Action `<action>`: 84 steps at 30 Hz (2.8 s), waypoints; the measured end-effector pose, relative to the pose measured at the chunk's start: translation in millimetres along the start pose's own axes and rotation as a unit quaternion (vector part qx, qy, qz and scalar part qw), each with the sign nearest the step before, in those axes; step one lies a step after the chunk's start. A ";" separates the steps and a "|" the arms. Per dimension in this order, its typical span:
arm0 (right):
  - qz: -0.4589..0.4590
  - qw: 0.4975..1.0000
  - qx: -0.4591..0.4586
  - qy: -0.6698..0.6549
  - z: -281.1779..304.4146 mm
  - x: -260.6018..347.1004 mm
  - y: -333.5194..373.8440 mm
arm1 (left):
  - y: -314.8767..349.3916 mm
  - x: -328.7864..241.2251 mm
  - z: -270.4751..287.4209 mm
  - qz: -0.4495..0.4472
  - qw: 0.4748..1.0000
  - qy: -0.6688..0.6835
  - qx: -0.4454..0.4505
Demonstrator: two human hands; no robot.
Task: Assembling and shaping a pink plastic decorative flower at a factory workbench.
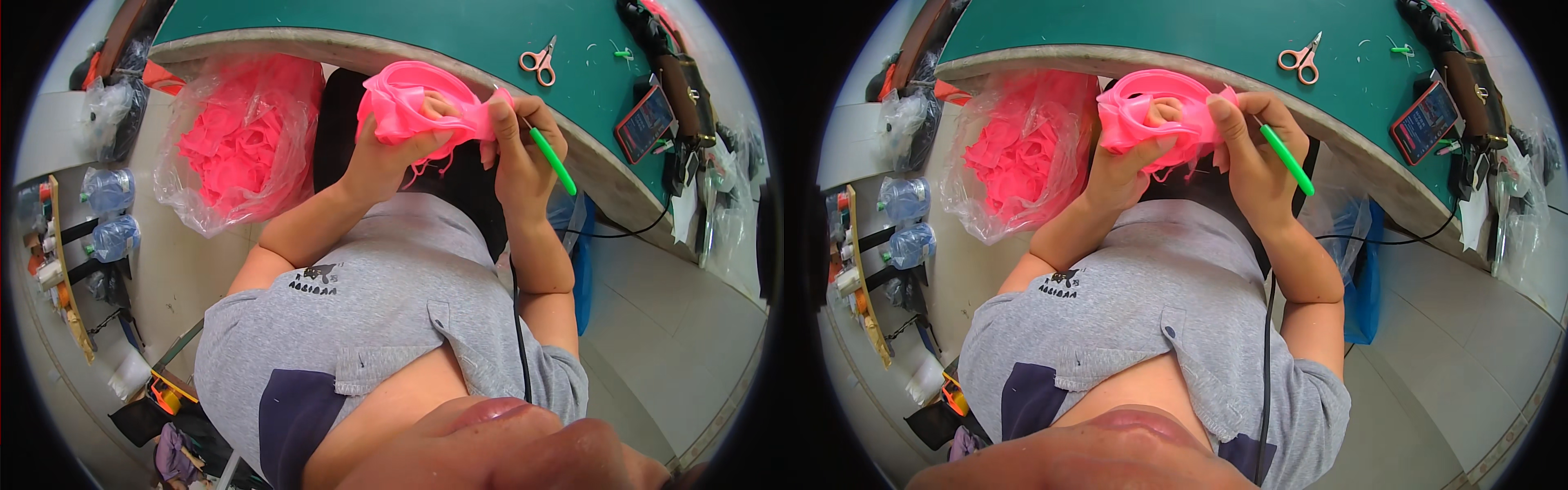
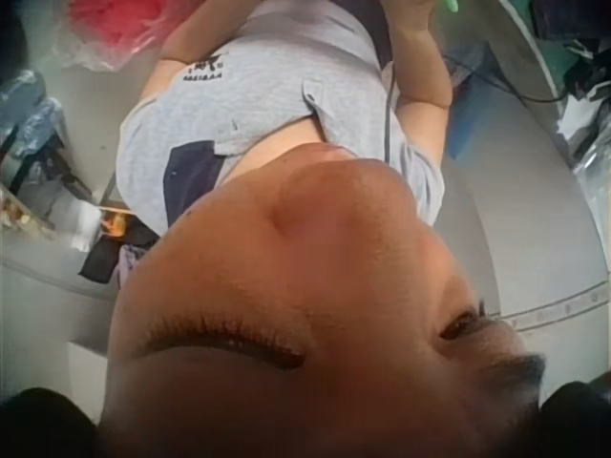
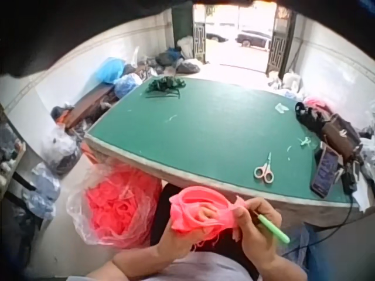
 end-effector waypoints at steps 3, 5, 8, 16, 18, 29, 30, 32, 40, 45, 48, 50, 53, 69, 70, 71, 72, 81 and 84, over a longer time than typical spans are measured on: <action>0.000 1.000 -0.008 -0.016 4.5 -2.5 -6.1 | 3.2 -3.3 -5.3 0.009 0.999 0.033 -0.006; 0.004 1.000 -0.015 -0.012 5.8 1.3 -8.3 | 4.9 -1.3 -6.9 0.043 0.995 0.084 -0.031; 0.050 0.998 -0.027 0.001 11.0 10.7 -8.0 | 3.8 -0.8 -9.0 0.053 0.995 0.076 -0.039; 0.051 0.998 -0.021 -0.014 11.4 16.3 -11.1 | 2.8 -0.2 -13.7 0.087 0.991 0.100 -0.013; 0.047 0.999 -0.003 -0.024 8.1 16.4 -11.0 | 4.4 1.2 -8.9 0.055 0.993 0.102 0.001; 0.141 0.979 0.098 0.110 18.0 27.0 1.7 | 12.8 1.4 -9.5 0.108 0.964 0.212 -0.117; 0.161 0.969 0.131 0.133 13.3 33.0 6.4 | 12.8 4.3 -8.8 0.113 0.965 0.210 -0.103; 0.209 0.957 0.143 0.143 4.2 41.2 15.8 | 14.2 6.7 -7.7 0.120 0.967 0.208 -0.089; 0.227 0.955 0.151 0.115 -2.6 33.3 20.1 | 16.2 0.9 -9.1 0.114 0.969 0.197 -0.099; 0.225 0.954 0.154 0.126 -3.6 29.1 21.9 | 16.0 -2.4 -10.1 0.095 0.975 0.173 -0.103; 0.210 0.957 0.147 0.133 -2.2 27.4 23.3 | 14.4 -4.5 -11.5 0.084 0.978 0.159 -0.110; 0.207 0.959 0.148 0.128 -1.3 27.0 23.5 | 14.3 -4.7 -11.5 0.084 0.977 0.157 -0.114; 0.229 0.954 0.150 0.123 -1.1 33.4 23.5 | 15.5 -1.9 -9.0 0.088 0.980 0.139 -0.115; 0.236 0.930 0.135 0.247 -16.1 41.3 24.1 | 17.3 -2.5 -2.1 0.036 0.981 0.123 -0.148; 0.245 0.921 0.117 0.278 -19.7 44.1 23.7 | 17.9 -1.4 -0.3 0.035 0.979 0.118 -0.162; 0.255 0.911 0.100 0.308 -21.4 47.1 23.8 | 17.3 -2.1 -1.1 0.034 0.979 0.117 -0.162; 0.267 0.904 0.108 0.316 -23.2 45.9 24.6 | 17.0 -2.6 -1.5 0.037 0.978 0.117 -0.167; 0.226 0.958 0.047 0.172 15.6 16.5 0.2 | 14.9 9.8 -3.1 0.068 0.974 0.215 -0.037; 0.222 0.955 0.008 0.199 25.4 12.6 -5.1 | 12.3 1.5 -11.5 0.028 0.971 0.235 0.024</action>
Point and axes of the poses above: each hand's wrist, its own y-axis away from the middle knuckle, its own z-axis out of the back of the hand, x = y × z, the point moved 7 cm from there along -y, towards the middle knuckle, and after that the axes turned 9 degrees about x, right-handed, at the moved point
